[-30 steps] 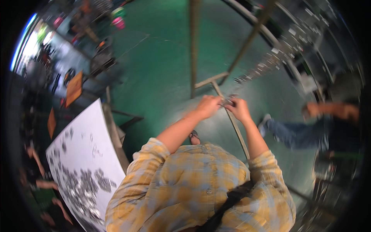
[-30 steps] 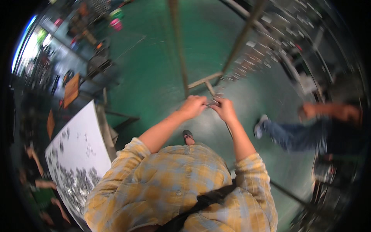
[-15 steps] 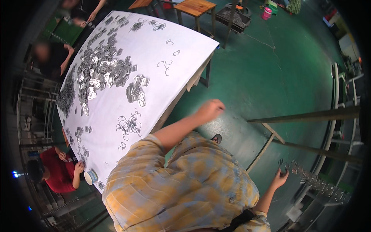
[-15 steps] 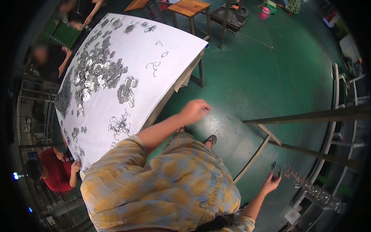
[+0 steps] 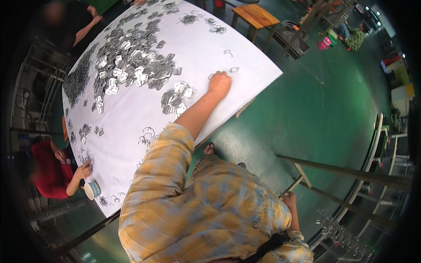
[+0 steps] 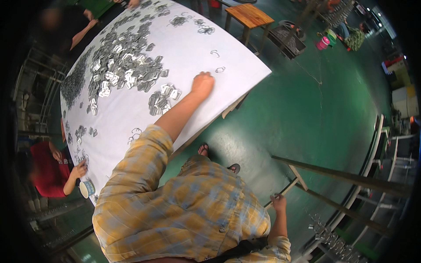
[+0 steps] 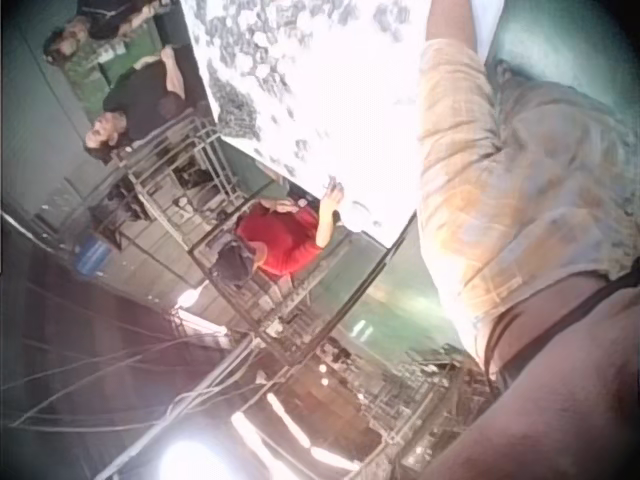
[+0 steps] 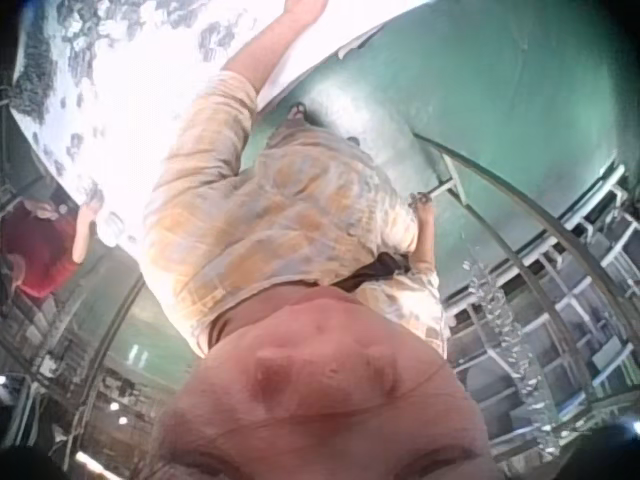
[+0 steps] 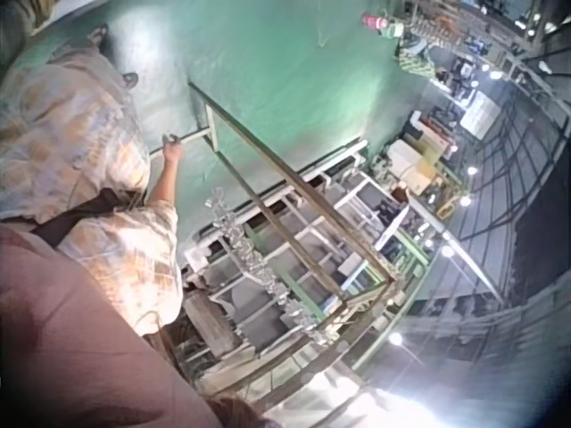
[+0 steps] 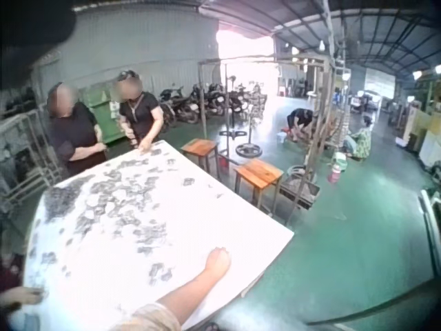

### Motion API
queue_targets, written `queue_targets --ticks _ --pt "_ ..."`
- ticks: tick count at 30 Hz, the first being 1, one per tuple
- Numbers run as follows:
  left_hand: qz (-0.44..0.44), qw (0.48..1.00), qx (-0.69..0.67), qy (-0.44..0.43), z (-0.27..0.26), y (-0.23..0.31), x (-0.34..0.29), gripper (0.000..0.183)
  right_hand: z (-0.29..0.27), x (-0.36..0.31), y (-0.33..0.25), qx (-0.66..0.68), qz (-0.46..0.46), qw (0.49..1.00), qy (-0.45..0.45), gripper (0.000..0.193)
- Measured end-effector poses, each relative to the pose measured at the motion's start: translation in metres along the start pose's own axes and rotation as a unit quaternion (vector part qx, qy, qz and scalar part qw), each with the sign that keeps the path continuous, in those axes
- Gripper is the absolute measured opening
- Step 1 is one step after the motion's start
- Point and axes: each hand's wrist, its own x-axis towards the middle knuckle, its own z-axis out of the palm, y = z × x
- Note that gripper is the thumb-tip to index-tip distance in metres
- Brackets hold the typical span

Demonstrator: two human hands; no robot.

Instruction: The person hangs metal clips onto a vertical wire rack and then sorts through a pile of metal wires and clips on a table, picking up individual items and examining them.

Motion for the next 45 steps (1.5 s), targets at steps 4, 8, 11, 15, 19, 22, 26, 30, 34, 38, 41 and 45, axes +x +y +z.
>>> queue_targets --ticks 4,8,11,15,19,22,26,30,34,38,41,45 --pt "0.005 0.998 0.026 -0.055 -0.011 0.018 0.017 0.012 -0.014 0.029 -0.137 -0.153 -0.277 0.944 0.086 0.036" --pt "-0.007 0.998 -0.039 -0.042 -0.027 -0.005 0.002 0.009 0.013 0.024 -0.293 -0.102 -0.433 0.894 0.05 0.028" --pt "-0.23 0.941 -0.249 0.004 -0.049 -0.044 -0.034 0.013 0.054 0.006 -0.377 -0.124 -0.591 0.796 0.046 0.028" --pt "-0.313 0.836 -0.438 0.105 -0.069 -0.096 -0.09 0.015 0.115 0.003 -0.448 -0.115 -0.727 0.675 0.056 0.044" --pt "-0.361 0.788 -0.481 0.128 -0.09 -0.12 -0.133 0.014 0.173 0.026 -0.486 -0.172 -0.76 0.616 0.117 0.044" --pt "-0.378 0.752 -0.524 0.129 -0.098 -0.123 -0.154 0.011 0.195 0.03 -0.494 -0.182 -0.753 0.615 0.15 0.036" --pt "-0.381 0.739 -0.539 0.131 -0.097 -0.116 -0.161 0.009 0.179 0.025 -0.502 -0.229 -0.71 0.662 0.075 0.022" --pt "-0.31 0.717 -0.61 0.133 -0.095 -0.086 -0.142 0.007 0.154 0.017 -0.493 0.085 -0.662 0.742 0.067 0.013" --pt "-0.186 0.774 -0.592 0.13 -0.1 -0.048 -0.117 0.005 0.104 -0.011 -0.464 0.248 -0.537 0.805 -0.044 0.012" --pt "-0.092 0.812 -0.566 0.107 -0.113 -0.006 -0.099 0.006 0.061 -0.023 -0.422 0.24 -0.539 0.807 0.019 0.011" --pt "-0.013 0.833 -0.545 0.093 -0.12 0.035 -0.09 0.006 0.035 -0.026 -0.384 0.266 -0.52 0.808 0.08 0.01" --pt "0.082 0.797 -0.598 0.031 -0.109 0.091 -0.081 0.005 0.005 -0.032 -0.327 0.29 -0.483 0.809 0.171 0.009"
